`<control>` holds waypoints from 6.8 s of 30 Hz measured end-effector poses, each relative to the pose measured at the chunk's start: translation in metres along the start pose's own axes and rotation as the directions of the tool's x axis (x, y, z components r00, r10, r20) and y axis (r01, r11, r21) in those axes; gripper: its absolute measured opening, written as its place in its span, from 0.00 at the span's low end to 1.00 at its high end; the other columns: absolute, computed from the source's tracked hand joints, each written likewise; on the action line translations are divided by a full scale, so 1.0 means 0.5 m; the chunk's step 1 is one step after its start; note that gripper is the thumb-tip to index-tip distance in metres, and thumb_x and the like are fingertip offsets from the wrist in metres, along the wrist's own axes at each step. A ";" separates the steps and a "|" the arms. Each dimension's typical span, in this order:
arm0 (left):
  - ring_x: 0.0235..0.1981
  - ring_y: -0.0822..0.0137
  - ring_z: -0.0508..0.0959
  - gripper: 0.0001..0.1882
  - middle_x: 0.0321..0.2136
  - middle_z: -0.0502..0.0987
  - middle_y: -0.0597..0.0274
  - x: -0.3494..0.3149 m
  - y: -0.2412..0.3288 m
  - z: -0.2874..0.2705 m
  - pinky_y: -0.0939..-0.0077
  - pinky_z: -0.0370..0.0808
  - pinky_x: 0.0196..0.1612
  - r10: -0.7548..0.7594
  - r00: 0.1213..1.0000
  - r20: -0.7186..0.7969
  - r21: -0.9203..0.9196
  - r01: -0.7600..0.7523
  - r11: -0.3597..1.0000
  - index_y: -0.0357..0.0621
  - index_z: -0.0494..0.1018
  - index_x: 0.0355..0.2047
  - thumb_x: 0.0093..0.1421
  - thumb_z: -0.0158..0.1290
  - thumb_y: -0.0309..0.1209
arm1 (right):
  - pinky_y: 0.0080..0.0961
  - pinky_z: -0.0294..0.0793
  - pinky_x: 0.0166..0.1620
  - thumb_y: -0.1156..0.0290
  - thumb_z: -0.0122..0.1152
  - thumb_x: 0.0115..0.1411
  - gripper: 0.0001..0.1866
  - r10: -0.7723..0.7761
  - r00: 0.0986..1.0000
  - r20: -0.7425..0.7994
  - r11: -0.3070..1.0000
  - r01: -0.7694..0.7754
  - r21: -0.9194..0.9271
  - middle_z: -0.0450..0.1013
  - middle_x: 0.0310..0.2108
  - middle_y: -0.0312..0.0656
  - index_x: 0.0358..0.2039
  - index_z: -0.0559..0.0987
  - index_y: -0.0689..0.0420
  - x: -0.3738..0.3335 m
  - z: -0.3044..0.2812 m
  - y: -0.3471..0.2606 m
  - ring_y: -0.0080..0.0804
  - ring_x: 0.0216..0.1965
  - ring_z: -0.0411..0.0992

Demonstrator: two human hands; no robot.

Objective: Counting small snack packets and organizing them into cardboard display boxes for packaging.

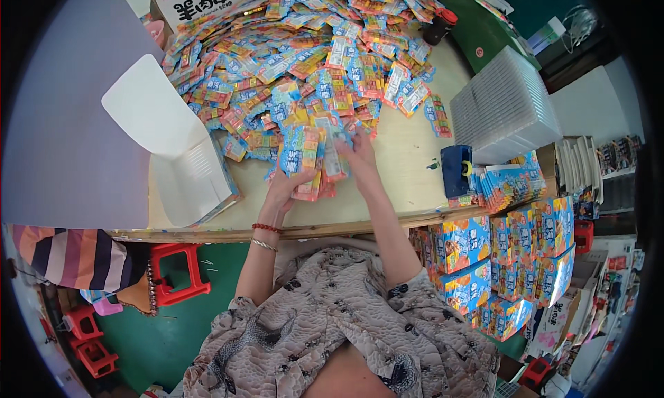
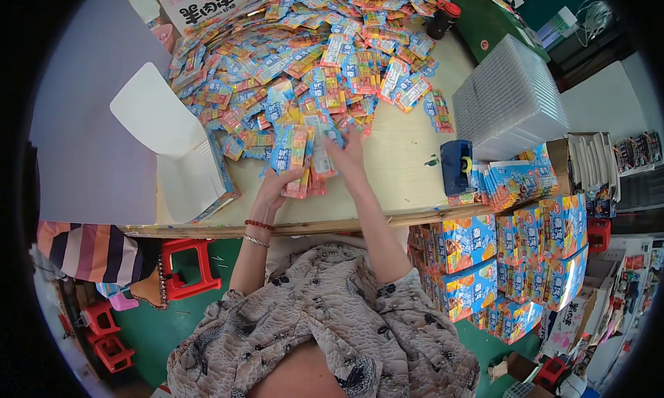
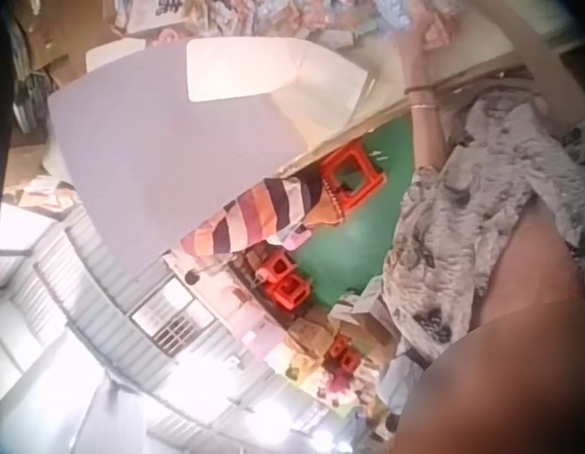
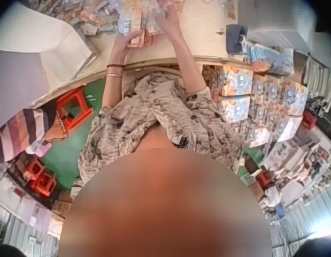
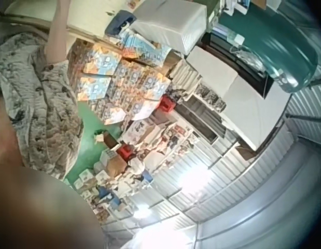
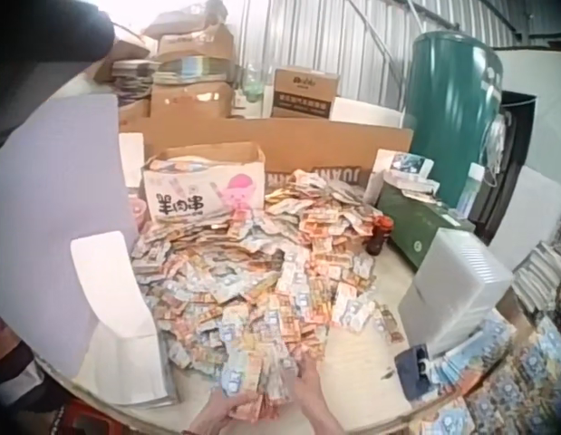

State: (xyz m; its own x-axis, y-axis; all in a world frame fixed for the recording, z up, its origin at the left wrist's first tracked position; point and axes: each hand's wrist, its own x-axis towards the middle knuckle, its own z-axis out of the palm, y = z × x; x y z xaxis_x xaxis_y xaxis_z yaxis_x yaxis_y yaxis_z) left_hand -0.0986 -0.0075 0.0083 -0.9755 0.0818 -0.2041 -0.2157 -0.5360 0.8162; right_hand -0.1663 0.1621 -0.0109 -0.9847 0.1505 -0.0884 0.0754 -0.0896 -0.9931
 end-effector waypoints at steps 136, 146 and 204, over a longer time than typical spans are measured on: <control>0.45 0.61 0.70 0.32 0.44 0.64 0.55 -0.164 -0.031 -0.060 0.71 0.70 0.48 0.269 0.910 0.315 0.763 -0.411 0.499 0.39 0.62 0.49 0.45 0.66 0.24 | 0.43 0.67 0.52 0.61 0.64 0.48 0.26 -0.375 0.589 0.716 0.124 0.797 -0.591 0.71 0.40 0.52 0.44 0.72 0.66 0.107 0.166 -0.062 0.52 0.46 0.68; 0.44 0.62 0.70 0.33 0.42 0.64 0.55 -0.167 -0.031 -0.047 0.72 0.70 0.49 0.319 0.903 0.286 0.769 -0.415 0.485 0.38 0.61 0.48 0.44 0.66 0.22 | 0.69 0.49 0.56 0.39 0.53 0.51 0.45 -0.323 0.765 0.558 -0.010 0.587 -0.810 0.62 0.53 0.63 0.55 0.65 0.67 0.063 0.210 -0.039 0.62 0.53 0.63; 0.51 0.48 0.68 0.35 0.56 0.55 0.48 -0.188 -0.008 -0.077 0.61 0.69 0.55 0.388 0.851 0.353 0.822 -0.481 0.306 0.48 0.65 0.51 0.42 0.67 0.25 | 0.31 0.70 0.36 0.63 0.50 0.63 0.14 0.275 0.583 0.765 0.648 0.475 -0.595 0.74 0.29 0.46 0.31 0.77 0.61 0.040 -0.036 -0.083 0.32 0.31 0.72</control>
State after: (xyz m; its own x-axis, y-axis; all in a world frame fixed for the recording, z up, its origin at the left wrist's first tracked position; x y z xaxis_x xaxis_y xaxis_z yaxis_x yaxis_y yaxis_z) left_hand -0.0044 -0.0454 0.0036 -0.9291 0.1582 0.3341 0.3678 0.4876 0.7918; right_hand -0.1861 0.1868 0.0272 -0.6736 -0.6897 -0.2659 -0.3255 0.5997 -0.7310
